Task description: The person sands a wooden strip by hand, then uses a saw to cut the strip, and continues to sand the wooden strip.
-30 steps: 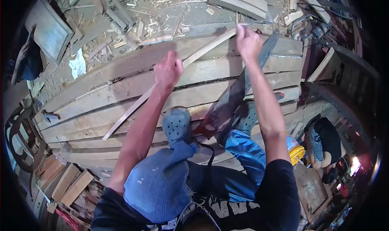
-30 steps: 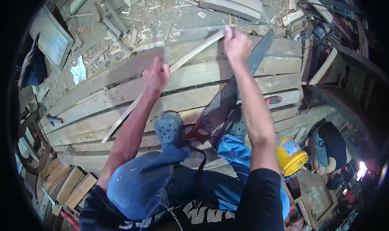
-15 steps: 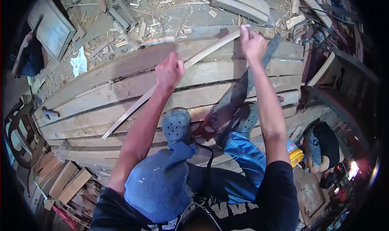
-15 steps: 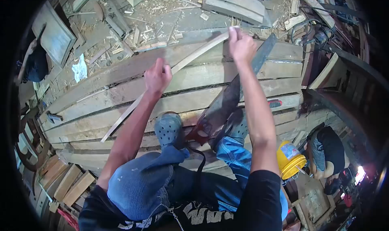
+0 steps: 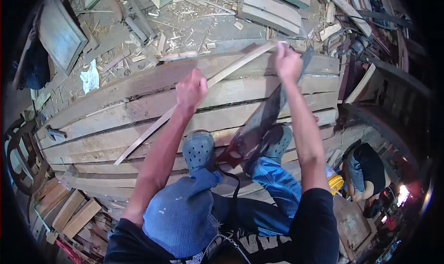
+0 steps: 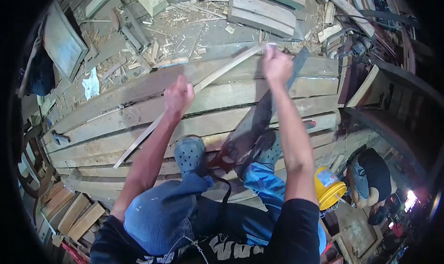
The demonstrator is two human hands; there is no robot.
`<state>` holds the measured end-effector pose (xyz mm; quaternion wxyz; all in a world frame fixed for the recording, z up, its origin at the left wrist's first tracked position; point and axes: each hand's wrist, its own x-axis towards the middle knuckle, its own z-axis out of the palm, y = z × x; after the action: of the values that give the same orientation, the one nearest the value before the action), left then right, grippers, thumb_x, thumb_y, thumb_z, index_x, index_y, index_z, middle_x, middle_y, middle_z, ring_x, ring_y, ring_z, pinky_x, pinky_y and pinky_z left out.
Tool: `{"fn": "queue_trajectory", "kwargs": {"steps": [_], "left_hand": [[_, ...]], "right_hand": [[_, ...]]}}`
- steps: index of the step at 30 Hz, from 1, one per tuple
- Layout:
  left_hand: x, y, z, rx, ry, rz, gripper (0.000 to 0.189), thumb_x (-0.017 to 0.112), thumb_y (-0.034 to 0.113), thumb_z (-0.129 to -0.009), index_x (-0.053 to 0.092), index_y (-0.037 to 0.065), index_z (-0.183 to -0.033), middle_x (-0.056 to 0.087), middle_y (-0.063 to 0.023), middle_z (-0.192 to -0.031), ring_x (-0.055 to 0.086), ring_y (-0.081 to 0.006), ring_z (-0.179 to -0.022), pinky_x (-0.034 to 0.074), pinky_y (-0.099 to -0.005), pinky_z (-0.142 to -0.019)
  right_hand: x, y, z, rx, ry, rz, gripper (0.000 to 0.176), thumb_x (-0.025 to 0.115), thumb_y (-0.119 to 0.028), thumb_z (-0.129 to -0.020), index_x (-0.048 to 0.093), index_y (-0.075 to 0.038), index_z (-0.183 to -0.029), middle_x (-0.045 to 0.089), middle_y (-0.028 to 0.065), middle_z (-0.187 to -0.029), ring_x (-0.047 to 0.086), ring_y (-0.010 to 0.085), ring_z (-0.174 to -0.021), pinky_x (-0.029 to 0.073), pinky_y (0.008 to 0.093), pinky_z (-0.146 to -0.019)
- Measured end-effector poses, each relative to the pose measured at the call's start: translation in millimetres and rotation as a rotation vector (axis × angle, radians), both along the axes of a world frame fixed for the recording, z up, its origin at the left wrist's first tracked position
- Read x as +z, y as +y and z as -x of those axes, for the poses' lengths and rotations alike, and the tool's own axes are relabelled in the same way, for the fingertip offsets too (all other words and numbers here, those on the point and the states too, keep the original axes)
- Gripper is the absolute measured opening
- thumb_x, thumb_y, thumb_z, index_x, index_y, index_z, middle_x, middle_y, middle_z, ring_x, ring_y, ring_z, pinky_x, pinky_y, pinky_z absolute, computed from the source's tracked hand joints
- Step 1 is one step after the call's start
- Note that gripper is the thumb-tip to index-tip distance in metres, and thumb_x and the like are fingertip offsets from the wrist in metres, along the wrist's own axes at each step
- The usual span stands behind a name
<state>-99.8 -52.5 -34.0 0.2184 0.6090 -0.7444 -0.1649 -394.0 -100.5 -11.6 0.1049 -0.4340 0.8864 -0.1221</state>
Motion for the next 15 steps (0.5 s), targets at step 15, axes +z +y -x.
{"fn": "queue_trajectory", "kwargs": {"steps": [15], "left_hand": [[16, 29, 12, -0.256, 0.042, -0.013, 0.041, 0.076, 0.018, -0.076, 0.065, 0.008, -0.114, 0.062, -0.0058, -0.100, 0.054, -0.0272, -0.096, 0.043, -0.0417, -0.082]], "right_hand": [[175, 224, 130, 0.859, -0.049, -0.551, 0.029, 0.068, -0.035, -0.086, 0.069, -0.007, -0.078, 0.062, 0.0137, -0.064, 0.062, 0.0353, -0.058, 0.048, 0.0444, -0.053]]}}
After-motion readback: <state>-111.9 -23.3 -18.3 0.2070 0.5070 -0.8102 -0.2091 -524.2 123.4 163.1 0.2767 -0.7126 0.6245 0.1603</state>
